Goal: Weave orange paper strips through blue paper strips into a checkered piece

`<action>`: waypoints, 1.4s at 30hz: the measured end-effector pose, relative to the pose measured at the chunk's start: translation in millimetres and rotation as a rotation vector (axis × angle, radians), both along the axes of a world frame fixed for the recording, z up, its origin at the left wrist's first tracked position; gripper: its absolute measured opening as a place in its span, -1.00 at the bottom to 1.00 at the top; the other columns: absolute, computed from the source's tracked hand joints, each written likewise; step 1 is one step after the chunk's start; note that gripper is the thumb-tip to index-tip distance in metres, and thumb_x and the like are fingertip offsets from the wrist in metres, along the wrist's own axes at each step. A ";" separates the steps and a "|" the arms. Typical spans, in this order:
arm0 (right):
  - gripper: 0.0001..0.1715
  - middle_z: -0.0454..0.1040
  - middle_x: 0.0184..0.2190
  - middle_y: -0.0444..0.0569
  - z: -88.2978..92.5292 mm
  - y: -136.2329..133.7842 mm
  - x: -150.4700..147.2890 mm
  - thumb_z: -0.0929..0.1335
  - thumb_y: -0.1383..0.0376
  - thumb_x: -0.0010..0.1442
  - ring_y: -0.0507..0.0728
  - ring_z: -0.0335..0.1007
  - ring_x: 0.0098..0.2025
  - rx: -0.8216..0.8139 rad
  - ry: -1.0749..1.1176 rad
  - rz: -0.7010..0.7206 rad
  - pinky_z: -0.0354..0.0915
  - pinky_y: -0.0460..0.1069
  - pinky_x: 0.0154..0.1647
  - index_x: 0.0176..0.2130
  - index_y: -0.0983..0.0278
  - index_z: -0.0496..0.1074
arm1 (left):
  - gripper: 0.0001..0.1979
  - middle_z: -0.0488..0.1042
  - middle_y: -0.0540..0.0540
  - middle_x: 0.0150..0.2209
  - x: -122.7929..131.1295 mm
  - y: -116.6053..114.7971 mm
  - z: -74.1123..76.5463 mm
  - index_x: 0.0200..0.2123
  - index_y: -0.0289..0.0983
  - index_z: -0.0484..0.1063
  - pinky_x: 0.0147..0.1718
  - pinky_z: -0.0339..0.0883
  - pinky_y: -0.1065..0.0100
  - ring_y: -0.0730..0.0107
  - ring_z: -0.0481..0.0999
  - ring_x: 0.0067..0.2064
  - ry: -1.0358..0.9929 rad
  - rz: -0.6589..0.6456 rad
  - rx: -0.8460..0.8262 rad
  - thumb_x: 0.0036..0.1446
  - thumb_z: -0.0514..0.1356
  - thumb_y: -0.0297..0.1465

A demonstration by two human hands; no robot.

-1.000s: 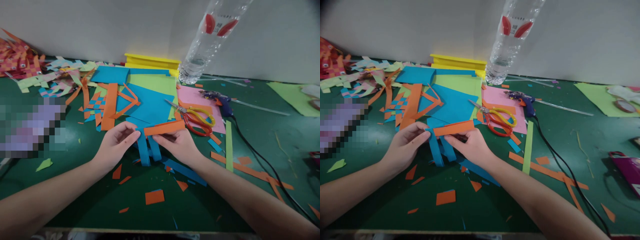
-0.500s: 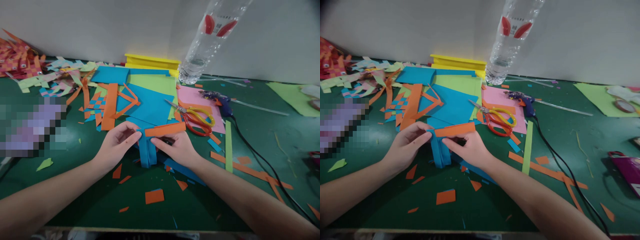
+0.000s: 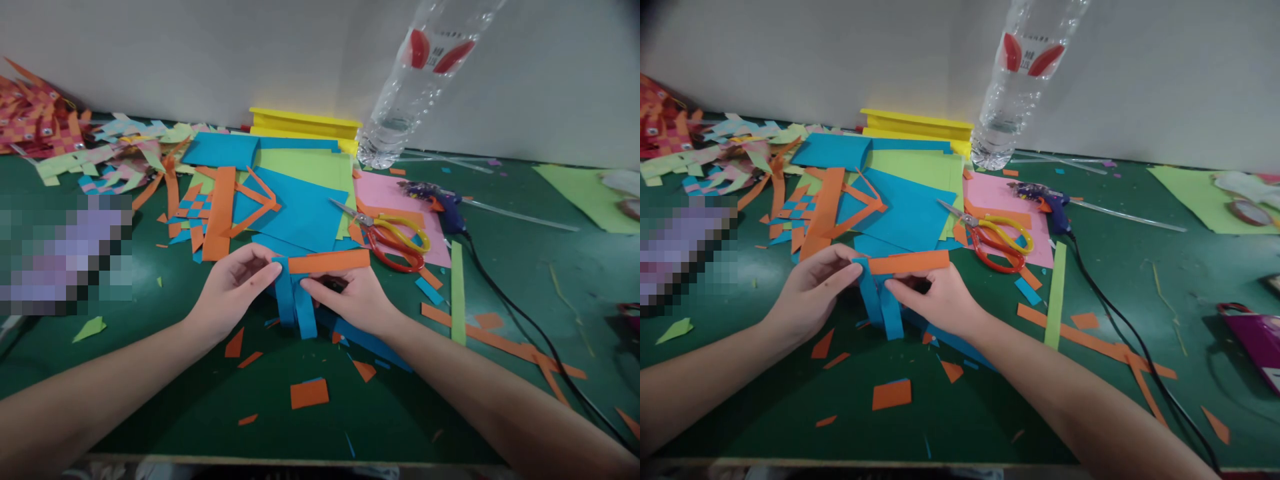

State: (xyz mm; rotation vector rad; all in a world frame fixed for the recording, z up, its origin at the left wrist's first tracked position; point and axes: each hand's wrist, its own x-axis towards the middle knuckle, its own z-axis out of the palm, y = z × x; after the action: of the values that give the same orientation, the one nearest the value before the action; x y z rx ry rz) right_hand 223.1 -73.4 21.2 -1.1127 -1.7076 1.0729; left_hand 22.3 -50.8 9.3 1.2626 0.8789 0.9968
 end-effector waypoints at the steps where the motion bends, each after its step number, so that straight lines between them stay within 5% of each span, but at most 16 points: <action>1: -0.80 0.44 -0.57 -0.16 0.2 0.2 -0.1 0.37 0.30 0.17 -0.02 0.35 -0.52 -0.005 -0.001 0.001 0.33 -0.12 -0.44 -0.49 0.28 0.43 | -0.87 0.35 0.07 -0.46 0.1 0.0 0.2 -0.37 -0.22 0.44 -0.44 0.25 0.58 0.57 0.31 -0.43 -0.001 0.000 -0.004 0.15 0.29 -0.31; 15: -0.86 0.49 -0.43 -0.13 -2.6 -1.1 2.5 0.42 0.24 0.13 0.03 0.45 -0.39 -0.059 0.096 0.071 0.39 -0.07 -0.34 -0.37 0.26 0.42 | -0.85 0.39 0.08 -0.48 1.3 0.1 1.7 -0.38 -0.23 0.43 -0.43 0.28 0.56 0.56 0.37 -0.43 -0.017 0.027 -0.069 0.13 0.30 -0.30; 24: -0.72 0.47 -0.38 -0.08 -3.1 -0.3 5.4 0.44 0.14 0.12 0.01 0.40 -0.43 -0.092 0.278 0.057 0.37 -0.06 -0.43 -0.25 0.28 0.47 | -0.84 0.38 0.06 -0.49 0.9 -2.9 4.7 -0.38 -0.24 0.42 -0.45 0.28 0.54 0.53 0.37 -0.45 0.053 0.063 -0.043 0.10 0.30 -0.29; 30: -0.78 0.48 -0.56 -0.15 2.5 -2.5 4.0 0.43 0.17 0.14 -0.04 0.37 -0.57 -0.156 0.270 -0.049 0.32 -0.12 -0.53 -0.39 0.29 0.45 | -0.85 0.37 0.05 -0.51 2.7 -5.8 8.9 -0.40 -0.25 0.40 -0.50 0.26 0.50 0.50 0.34 -0.48 0.168 0.060 0.013 0.09 0.28 -0.31; 42: -0.75 0.50 -0.55 -0.15 4.0 -0.5 4.6 0.39 0.21 0.19 -0.06 0.37 -0.57 -0.121 0.201 -0.061 0.32 -0.14 -0.52 -0.46 0.30 0.45 | -0.83 0.36 0.03 -0.45 2.3 -4.9 8.5 -0.29 -0.22 0.43 -0.51 0.22 0.52 0.51 0.32 -0.46 0.133 0.046 -0.009 0.10 0.28 -0.27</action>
State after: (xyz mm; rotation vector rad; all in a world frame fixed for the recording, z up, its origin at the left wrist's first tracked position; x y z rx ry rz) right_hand 227.7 -73.8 25.1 -1.0852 -1.4595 1.2199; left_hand 24.6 -55.8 17.7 1.3171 1.0179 0.9525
